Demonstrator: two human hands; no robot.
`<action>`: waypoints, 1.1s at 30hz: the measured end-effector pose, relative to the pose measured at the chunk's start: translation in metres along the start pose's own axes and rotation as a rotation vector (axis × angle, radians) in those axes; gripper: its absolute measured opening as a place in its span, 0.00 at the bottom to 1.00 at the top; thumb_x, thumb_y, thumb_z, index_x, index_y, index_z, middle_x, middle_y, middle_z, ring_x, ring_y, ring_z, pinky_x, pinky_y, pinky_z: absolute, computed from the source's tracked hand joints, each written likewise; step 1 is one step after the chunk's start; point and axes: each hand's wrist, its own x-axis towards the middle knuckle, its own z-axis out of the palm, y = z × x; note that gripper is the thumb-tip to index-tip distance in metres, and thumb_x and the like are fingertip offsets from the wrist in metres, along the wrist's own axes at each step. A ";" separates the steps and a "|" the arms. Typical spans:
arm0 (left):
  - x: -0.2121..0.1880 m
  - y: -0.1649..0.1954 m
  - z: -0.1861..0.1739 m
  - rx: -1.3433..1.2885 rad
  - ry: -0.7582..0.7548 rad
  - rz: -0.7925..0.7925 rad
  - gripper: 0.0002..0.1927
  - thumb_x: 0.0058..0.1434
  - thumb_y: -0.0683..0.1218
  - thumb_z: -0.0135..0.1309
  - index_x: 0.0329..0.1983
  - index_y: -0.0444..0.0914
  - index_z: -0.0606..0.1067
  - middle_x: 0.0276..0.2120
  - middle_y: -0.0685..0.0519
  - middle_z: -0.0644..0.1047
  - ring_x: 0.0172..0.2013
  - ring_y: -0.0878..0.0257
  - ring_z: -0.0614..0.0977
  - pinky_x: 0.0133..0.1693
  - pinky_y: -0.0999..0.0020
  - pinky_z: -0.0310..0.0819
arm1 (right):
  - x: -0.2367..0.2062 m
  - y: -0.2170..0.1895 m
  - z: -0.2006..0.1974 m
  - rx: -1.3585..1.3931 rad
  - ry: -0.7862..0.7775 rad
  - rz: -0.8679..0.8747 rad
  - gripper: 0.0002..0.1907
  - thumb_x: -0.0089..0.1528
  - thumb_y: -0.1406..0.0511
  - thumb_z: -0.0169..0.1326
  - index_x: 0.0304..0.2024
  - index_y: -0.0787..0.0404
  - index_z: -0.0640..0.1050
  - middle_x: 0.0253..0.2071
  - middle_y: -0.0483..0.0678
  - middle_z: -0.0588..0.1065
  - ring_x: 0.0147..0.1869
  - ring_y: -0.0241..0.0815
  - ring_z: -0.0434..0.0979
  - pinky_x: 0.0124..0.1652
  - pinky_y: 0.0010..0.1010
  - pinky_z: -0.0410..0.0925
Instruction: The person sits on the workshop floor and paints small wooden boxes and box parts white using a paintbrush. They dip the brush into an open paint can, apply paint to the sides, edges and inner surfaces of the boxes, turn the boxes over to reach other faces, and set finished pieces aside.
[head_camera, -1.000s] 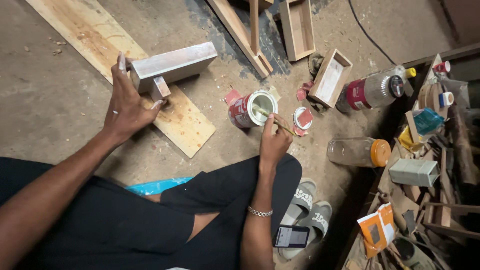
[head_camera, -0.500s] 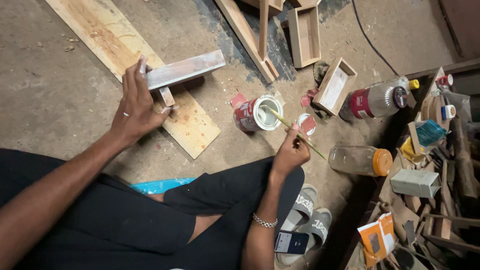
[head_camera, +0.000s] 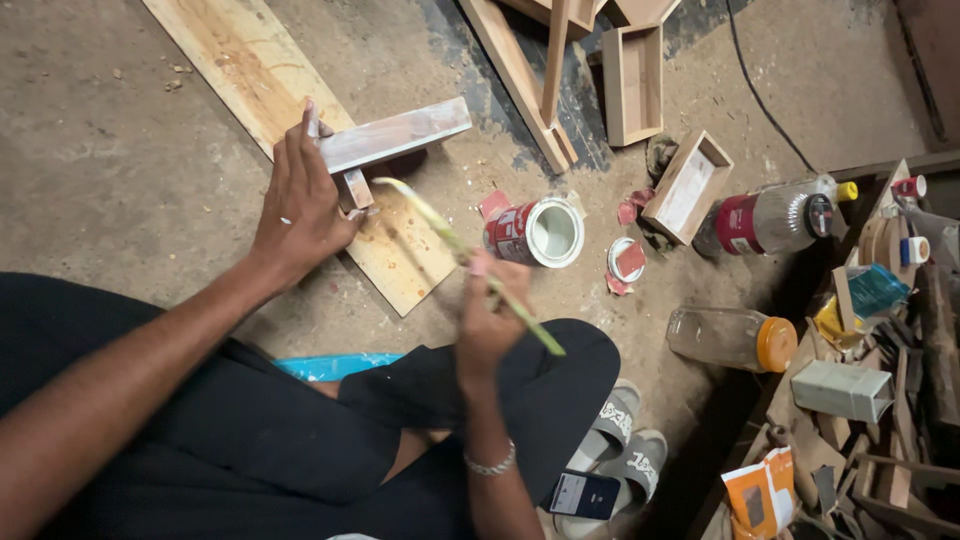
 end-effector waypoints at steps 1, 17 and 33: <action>0.000 0.000 0.000 0.038 0.021 0.025 0.61 0.52 0.46 0.69 0.76 0.22 0.41 0.64 0.31 0.61 0.62 0.37 0.65 0.67 0.48 0.57 | -0.003 -0.001 0.012 -0.041 -0.037 -0.075 0.06 0.67 0.71 0.56 0.45 0.65 0.82 0.40 0.49 0.79 0.42 0.38 0.74 0.44 0.29 0.68; -0.001 -0.010 -0.003 0.243 0.028 0.035 0.55 0.55 0.42 0.62 0.77 0.22 0.43 0.64 0.34 0.62 0.64 0.36 0.63 0.68 0.38 0.51 | -0.010 -0.017 0.038 -0.285 -0.252 -0.422 0.08 0.63 0.74 0.59 0.45 0.64 0.80 0.42 0.51 0.81 0.46 0.48 0.77 0.51 0.38 0.68; -0.005 -0.014 0.002 0.318 -0.050 0.086 0.58 0.48 0.43 0.65 0.74 0.21 0.45 0.75 0.32 0.52 0.65 0.30 0.61 0.64 0.24 0.48 | -0.012 -0.024 0.023 -0.269 -0.263 -0.379 0.07 0.63 0.74 0.59 0.43 0.62 0.80 0.42 0.48 0.82 0.44 0.46 0.77 0.52 0.37 0.70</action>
